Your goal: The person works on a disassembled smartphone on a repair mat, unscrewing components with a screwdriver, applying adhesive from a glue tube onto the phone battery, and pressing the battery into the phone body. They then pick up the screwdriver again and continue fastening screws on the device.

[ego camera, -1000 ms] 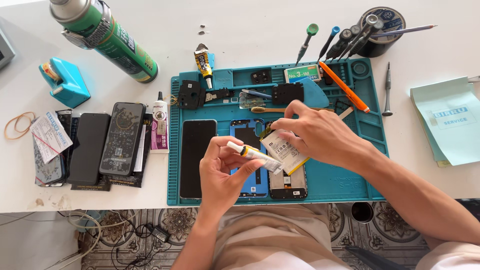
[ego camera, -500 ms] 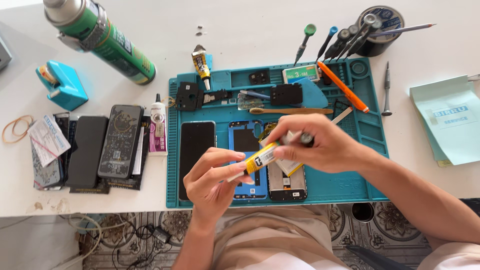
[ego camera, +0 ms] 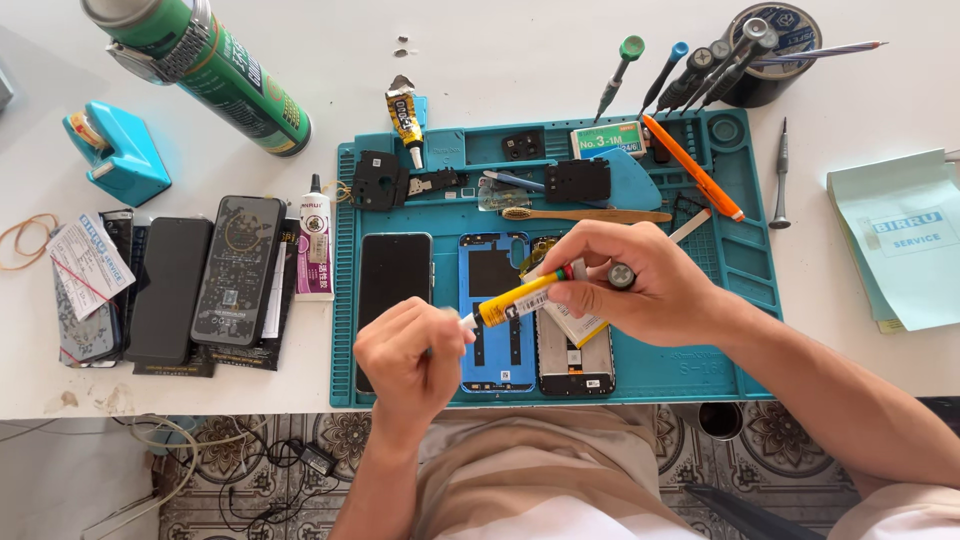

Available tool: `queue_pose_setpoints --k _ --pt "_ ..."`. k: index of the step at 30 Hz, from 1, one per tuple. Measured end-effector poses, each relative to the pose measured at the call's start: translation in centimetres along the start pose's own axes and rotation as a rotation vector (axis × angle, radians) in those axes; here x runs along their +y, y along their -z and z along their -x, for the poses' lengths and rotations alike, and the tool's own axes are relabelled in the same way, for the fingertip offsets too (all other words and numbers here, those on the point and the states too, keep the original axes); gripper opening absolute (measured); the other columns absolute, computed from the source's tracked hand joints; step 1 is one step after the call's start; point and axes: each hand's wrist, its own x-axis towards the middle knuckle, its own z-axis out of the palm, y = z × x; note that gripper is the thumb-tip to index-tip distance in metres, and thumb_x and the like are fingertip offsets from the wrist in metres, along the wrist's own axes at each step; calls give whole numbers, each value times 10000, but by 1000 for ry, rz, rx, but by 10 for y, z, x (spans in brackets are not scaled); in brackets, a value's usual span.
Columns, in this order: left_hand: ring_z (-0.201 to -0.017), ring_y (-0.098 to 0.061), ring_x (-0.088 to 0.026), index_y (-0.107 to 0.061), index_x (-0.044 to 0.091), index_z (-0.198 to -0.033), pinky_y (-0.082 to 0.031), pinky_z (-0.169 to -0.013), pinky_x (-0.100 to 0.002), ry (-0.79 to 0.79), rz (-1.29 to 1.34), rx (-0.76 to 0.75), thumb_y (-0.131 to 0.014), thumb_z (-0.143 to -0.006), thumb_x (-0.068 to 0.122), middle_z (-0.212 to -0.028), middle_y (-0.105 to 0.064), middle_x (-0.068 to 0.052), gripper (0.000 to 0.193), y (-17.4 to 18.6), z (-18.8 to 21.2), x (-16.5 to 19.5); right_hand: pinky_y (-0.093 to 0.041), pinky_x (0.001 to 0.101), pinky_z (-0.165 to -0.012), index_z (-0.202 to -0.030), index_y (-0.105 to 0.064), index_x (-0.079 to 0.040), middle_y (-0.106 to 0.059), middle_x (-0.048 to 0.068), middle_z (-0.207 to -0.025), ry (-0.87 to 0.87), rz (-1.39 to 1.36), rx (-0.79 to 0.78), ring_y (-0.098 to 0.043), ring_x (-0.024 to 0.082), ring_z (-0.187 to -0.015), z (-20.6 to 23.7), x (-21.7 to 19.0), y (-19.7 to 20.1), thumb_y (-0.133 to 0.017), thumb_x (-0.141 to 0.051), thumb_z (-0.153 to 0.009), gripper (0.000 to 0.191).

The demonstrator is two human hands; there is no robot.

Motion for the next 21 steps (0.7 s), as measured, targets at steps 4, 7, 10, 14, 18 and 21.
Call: queue_pose_setpoints --k 4,7,10,14,18,21 --pt "-646 -619 -159 -696 85 -856 -458 -613 -292 -6 -127 1 -634 -993 105 -805 -711 -27 152 2 -5 3 -493 197 -528 -1074 -695 -45 -711 19 -791 -54 36 63 -657 16 -651 -2 2 1 -698 -136 -970 139" --pt "-672 -660 -130 -680 50 -986 -489 -636 -286 6 -43 -14 -742 -944 168 -892 -726 -44 140 0 -7 5 -478 191 -527 -1086 -696 -48 -697 -1 -735 -66 43 73 -647 5 -640 -3 3 1 -686 -134 -979 138" --pt "-710 -618 -150 -668 110 -962 -467 -667 -293 -44 -96 -46 -740 -984 169 -836 -708 -7 95 0 -7 4 -478 192 -525 -1080 -700 -49 -686 2 -736 -73 63 69 -654 9 -650 -4 4 0 -691 -135 -975 136" --pt "-667 -561 -159 -658 97 -863 -424 -648 -311 -8 -162 -56 -702 -1002 158 -747 -668 -3 158 -3 -6 1 -560 183 -580 -1091 -685 -49 -703 0 -823 -25 10 45 -705 9 -734 -5 5 1 -673 -144 -996 136" --pt "-575 -544 -150 -639 97 -724 -399 -634 -315 38 -124 -24 -642 -1037 145 -641 -615 11 317 -5 -4 0 -543 182 -585 -1107 -687 -52 -735 1 -801 -46 -15 13 -706 11 -738 -6 5 2 -644 -162 -1018 148" --pt "-522 -534 -143 -624 98 -657 -391 -636 -318 65 -102 2 -606 -1061 144 -593 -586 12 407 -8 -3 -4 -487 189 -554 -1125 -695 -57 -775 0 -768 -74 -28 -4 -629 0 -660 -7 5 2 -598 -169 -1047 167"
